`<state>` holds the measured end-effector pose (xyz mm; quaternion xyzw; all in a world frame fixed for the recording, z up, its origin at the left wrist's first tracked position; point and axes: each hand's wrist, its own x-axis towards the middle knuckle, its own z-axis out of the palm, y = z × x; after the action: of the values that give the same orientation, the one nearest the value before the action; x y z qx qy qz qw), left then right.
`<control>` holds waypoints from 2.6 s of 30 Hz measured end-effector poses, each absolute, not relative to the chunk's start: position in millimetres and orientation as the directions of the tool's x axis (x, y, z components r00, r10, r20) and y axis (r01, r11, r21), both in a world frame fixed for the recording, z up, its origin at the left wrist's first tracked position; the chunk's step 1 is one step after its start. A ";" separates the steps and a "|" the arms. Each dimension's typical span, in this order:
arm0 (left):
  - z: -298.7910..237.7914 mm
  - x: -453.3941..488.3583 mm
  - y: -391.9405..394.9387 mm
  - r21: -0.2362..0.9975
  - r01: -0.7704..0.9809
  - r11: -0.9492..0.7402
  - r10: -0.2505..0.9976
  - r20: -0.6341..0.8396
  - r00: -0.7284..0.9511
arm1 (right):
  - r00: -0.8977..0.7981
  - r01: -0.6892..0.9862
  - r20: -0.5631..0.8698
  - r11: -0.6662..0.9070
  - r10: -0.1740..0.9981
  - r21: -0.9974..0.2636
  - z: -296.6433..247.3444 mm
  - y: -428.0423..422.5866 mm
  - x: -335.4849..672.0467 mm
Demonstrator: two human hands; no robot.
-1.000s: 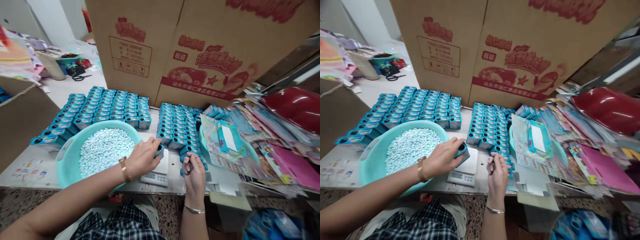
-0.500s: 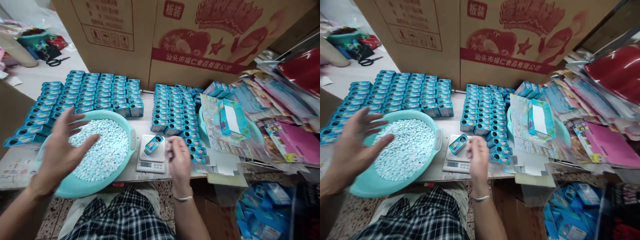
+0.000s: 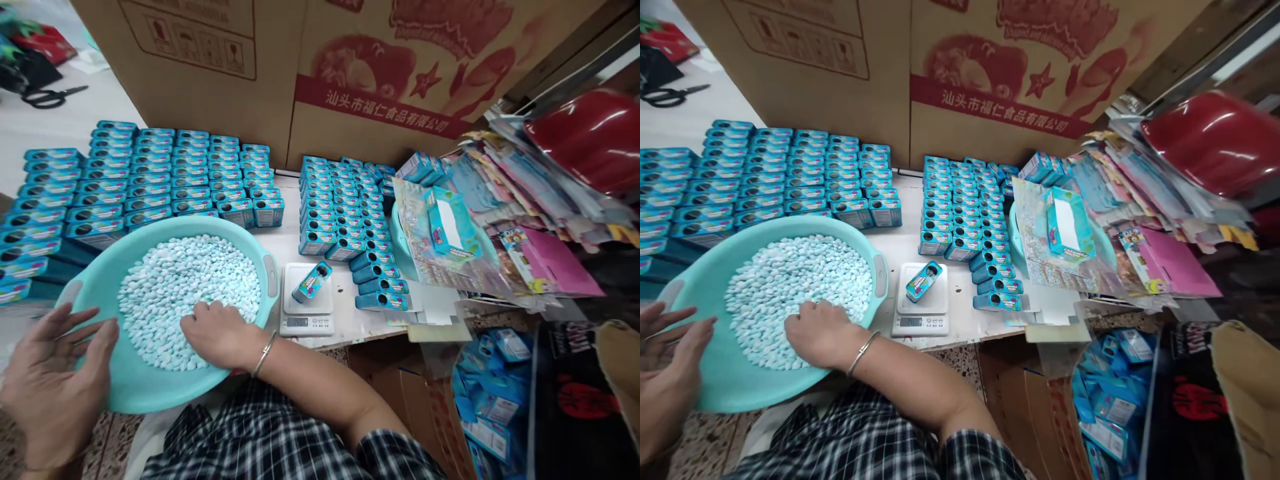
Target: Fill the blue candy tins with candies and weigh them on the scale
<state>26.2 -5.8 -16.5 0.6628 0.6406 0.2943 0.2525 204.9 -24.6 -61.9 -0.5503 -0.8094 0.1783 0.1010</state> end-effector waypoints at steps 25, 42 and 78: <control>7.4 41.9 -5.1 0.879 0.468 -0.095 0.970 0.188 -0.156 | -0.265 -0.963 -0.300 -0.238 0.917 0.124 3.5 -18.8 241.9; -12.6 274.0 -26.8 0.809 0.414 -0.417 0.696 -0.009 0.718 | 0.659 -0.690 -0.311 0.386 0.685 -0.612 4.9 -48.1 393.2; 24.0 202.1 2.6 0.642 0.390 -0.660 0.676 0.281 0.681 | 0.635 -0.751 -0.267 0.497 0.725 -0.436 -1.0 -149.8 433.6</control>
<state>202.1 2.6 24.0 0.8738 0.3050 0.2578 0.2775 433.6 -149.8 -1.0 -0.2640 0.0243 0.4266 0.8647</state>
